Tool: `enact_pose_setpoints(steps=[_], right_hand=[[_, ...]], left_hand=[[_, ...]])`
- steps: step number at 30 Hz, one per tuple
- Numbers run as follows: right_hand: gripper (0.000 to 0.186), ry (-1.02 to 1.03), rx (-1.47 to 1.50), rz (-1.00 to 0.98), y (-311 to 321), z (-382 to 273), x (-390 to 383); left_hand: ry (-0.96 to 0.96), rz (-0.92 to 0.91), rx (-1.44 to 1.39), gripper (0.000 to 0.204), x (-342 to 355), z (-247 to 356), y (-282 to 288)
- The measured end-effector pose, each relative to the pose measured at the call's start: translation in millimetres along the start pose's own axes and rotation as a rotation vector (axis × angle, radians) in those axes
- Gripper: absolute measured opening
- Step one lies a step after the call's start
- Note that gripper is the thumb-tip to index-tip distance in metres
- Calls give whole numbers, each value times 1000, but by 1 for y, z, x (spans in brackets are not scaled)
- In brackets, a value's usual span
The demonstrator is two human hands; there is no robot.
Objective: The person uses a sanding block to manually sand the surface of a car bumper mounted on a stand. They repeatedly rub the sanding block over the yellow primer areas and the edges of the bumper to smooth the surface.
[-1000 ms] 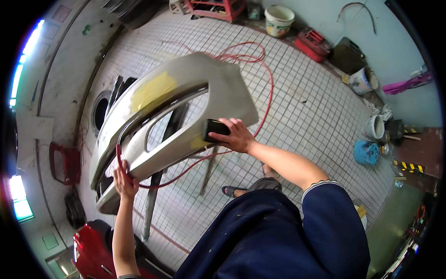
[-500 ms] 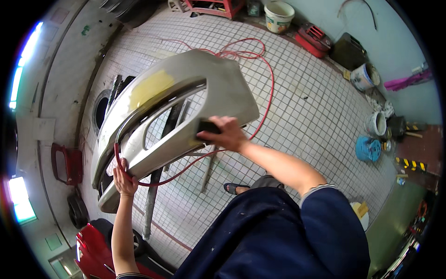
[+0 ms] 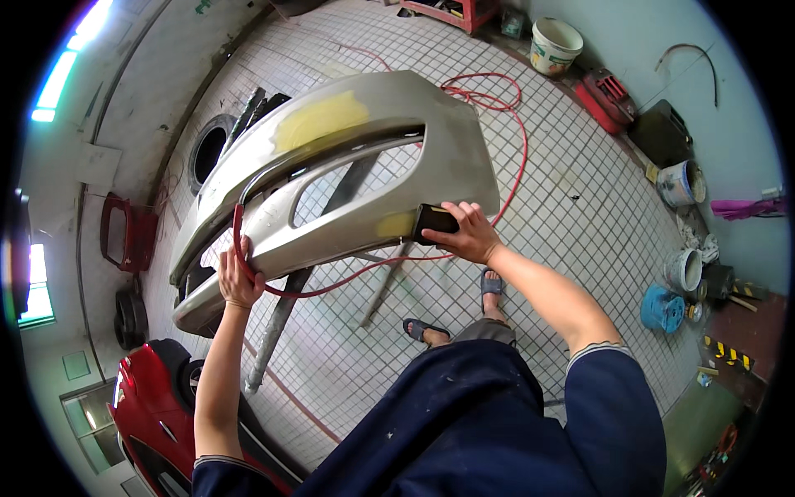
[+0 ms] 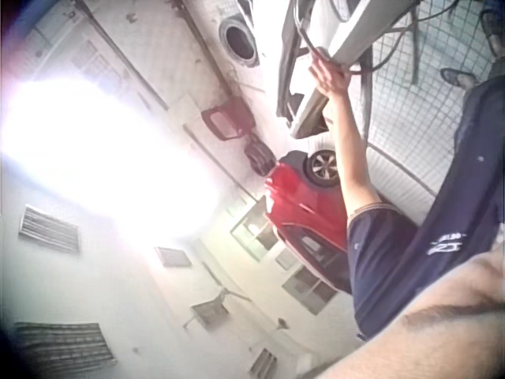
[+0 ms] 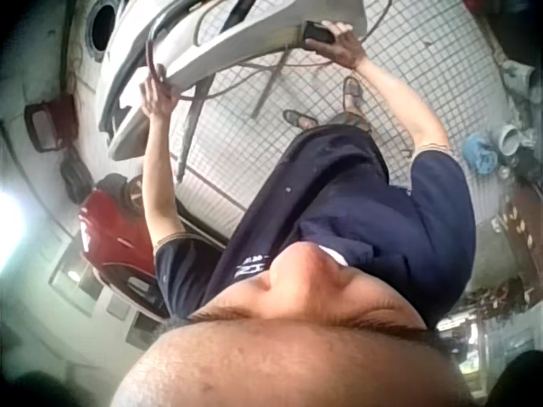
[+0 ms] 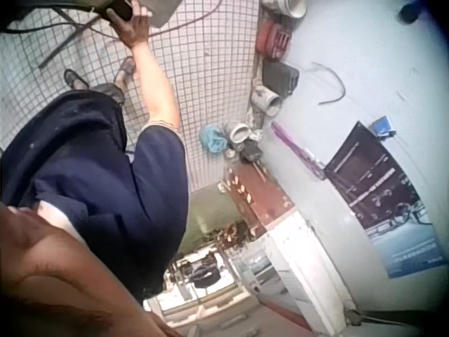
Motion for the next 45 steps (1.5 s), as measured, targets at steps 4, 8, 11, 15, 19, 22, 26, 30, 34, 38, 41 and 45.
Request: enact_pose_setpoints(steps=[4, 8, 11, 15, 19, 22, 26, 30, 34, 38, 41, 45], right_hand=[[61, -8, 27, 83, -11, -52, 75], [60, -30, 34, 158, -11, -80, 116], [59, 79, 90, 23, -6, -23, 42], [58, 76, 39, 97, -6, -22, 53], [60, 54, -4, 91, -14, -82, 120], [61, 98, 94, -29, -12, -61, 97], [58, 72, 68, 27, 7, 16, 11], [56, 44, 58, 95, -9, -54, 89], [59, 87, 45, 85, -10, -54, 89], [70, -72, 30, -38, 15, 26, -5], [74, -89, 38, 125, -5, -10, 35], [71, -178, 30, 138, -19, -70, 109]], left_hand=[[12, 1, -16, 79, -2, 1, 2], [6, -23, -11, 80, -6, 1, 5], [1, -8, -15, 78, 2, 2, 4], [21, 0, -7, 78, 2, 2, 2], [20, -26, -6, 80, -8, 0, 4], [-1, -31, -9, 80, -6, 0, 4], [-4, 3, -1, 78, 9, 3, 4], [14, -11, 5, 77, -3, 1, 3], [11, -21, 13, 77, -10, 2, 4], [-8, 4, 9, 76, 8, 9, 1], [11, 2, 14, 76, 6, 8, 2], [25, -26, 28, 78, -8, 1, 3]])
Point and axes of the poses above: each hand's wrist, its own x-axis towards the middle knuckle, its own y-axis out of the back of the hand, z = x × y, the point moved 6 cm from there along x, towards the middle knuckle, and after that the axes turned 1 degree about z, right-handed, at the moved point
